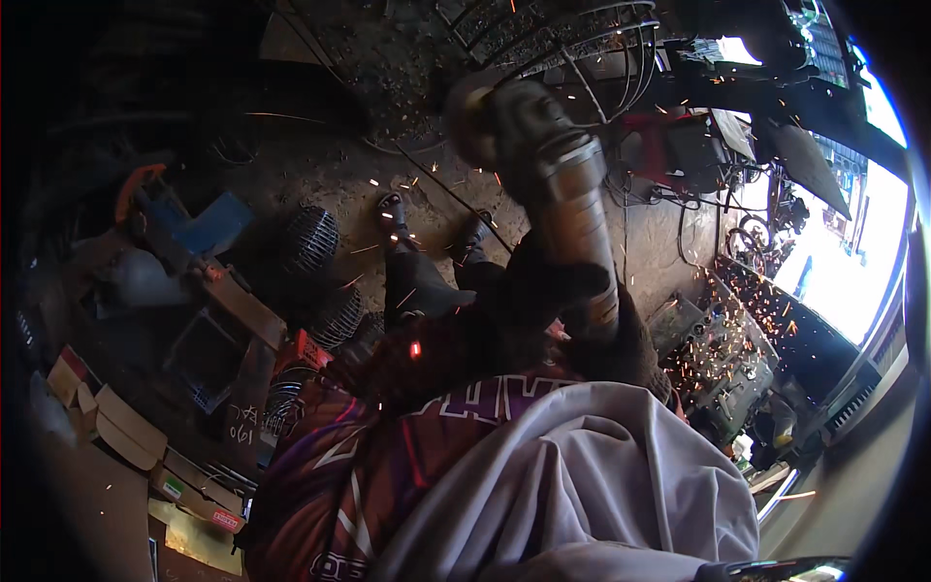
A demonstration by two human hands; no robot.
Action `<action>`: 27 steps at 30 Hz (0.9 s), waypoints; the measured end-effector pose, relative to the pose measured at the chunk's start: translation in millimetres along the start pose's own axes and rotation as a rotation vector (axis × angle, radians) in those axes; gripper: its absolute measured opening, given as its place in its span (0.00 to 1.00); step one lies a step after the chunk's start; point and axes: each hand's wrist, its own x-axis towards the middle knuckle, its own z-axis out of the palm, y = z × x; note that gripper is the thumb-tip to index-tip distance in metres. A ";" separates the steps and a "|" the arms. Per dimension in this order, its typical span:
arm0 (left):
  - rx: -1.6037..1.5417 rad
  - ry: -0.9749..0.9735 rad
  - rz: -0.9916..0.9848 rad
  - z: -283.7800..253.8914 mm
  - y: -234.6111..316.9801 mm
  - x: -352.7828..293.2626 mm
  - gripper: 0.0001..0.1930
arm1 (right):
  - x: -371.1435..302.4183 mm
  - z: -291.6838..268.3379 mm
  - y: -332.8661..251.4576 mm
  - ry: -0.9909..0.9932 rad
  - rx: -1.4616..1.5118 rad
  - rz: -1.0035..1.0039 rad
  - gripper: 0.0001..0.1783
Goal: The person welds the joints of a metal wire cage structure on a workbench and then uses an angle grinder to smooth a metal rod.
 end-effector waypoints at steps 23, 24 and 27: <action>0.877 -0.241 0.381 72.9 -2.4 67.7 0.38 | -13.4 -44.5 44.7 0.208 0.456 -0.139 0.46; 0.774 -0.275 0.330 73.0 -7.5 81.3 0.37 | -9.8 -52.5 42.0 0.147 0.594 -0.150 0.46; 0.594 -0.303 0.268 79.6 -24.5 117.1 0.35 | 11.3 -83.0 46.4 -0.003 0.805 -0.189 0.47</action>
